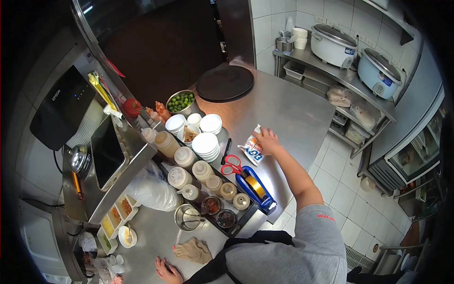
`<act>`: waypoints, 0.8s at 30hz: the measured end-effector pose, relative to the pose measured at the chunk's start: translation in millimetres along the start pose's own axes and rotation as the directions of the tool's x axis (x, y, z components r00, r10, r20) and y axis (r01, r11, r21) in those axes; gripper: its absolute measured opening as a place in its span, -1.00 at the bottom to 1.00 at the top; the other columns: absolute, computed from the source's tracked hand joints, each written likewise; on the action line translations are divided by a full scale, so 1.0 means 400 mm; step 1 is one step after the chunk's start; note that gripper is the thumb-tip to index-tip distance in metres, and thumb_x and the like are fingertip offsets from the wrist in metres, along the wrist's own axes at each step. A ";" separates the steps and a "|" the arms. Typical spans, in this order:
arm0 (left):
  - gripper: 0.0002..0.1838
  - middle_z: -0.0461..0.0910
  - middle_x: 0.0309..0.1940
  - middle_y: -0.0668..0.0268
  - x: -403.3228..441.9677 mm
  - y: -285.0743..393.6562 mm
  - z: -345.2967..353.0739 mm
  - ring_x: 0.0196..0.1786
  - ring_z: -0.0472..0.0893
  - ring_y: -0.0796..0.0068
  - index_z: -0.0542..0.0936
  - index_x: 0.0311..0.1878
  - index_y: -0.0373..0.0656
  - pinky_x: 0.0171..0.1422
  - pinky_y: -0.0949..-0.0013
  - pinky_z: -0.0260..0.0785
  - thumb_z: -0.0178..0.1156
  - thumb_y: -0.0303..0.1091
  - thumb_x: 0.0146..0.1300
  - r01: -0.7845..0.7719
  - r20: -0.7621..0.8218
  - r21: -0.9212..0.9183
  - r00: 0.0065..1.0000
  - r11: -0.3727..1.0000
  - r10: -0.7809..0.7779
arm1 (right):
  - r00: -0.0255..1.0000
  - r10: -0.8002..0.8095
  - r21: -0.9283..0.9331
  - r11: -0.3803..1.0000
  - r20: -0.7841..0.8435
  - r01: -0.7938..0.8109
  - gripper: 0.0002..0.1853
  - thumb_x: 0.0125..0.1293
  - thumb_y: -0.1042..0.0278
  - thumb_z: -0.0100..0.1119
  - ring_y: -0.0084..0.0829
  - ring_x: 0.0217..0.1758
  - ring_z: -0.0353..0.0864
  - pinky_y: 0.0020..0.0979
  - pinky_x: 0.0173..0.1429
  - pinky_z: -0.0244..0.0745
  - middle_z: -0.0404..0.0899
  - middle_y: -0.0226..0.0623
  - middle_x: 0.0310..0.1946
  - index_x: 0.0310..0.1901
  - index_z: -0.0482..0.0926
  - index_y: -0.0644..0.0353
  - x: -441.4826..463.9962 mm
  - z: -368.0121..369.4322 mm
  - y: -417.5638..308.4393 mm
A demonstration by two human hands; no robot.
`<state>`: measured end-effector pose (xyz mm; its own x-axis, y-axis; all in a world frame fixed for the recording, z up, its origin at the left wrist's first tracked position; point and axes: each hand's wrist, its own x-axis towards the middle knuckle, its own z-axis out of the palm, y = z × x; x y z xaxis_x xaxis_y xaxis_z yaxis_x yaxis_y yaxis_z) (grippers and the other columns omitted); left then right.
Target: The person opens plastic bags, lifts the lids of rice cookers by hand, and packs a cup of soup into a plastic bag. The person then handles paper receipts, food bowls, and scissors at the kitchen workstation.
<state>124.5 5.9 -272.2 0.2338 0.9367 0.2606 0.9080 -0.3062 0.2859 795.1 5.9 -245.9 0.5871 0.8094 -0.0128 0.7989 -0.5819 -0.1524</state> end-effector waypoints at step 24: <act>-0.56 0.26 0.31 0.24 -0.006 0.020 -0.009 0.39 0.16 0.16 0.37 0.14 -0.06 0.41 -0.05 -0.18 -0.02 -0.39 0.12 0.029 -0.013 0.010 1.000 1.000 -0.028 | 0.972 -0.125 0.364 0.912 -0.197 0.191 -0.74 0.04 0.63 0.05 -0.09 0.06 0.48 -0.27 0.12 0.42 0.36 -0.13 0.12 -0.28 0.63 0.08 -0.013 0.067 0.066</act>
<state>130.0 0.5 -267.4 0.2032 0.9427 0.2646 0.9179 -0.2774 0.2836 809.9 -11.5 -276.4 0.4967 0.8443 0.2013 0.7929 -0.3471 -0.5008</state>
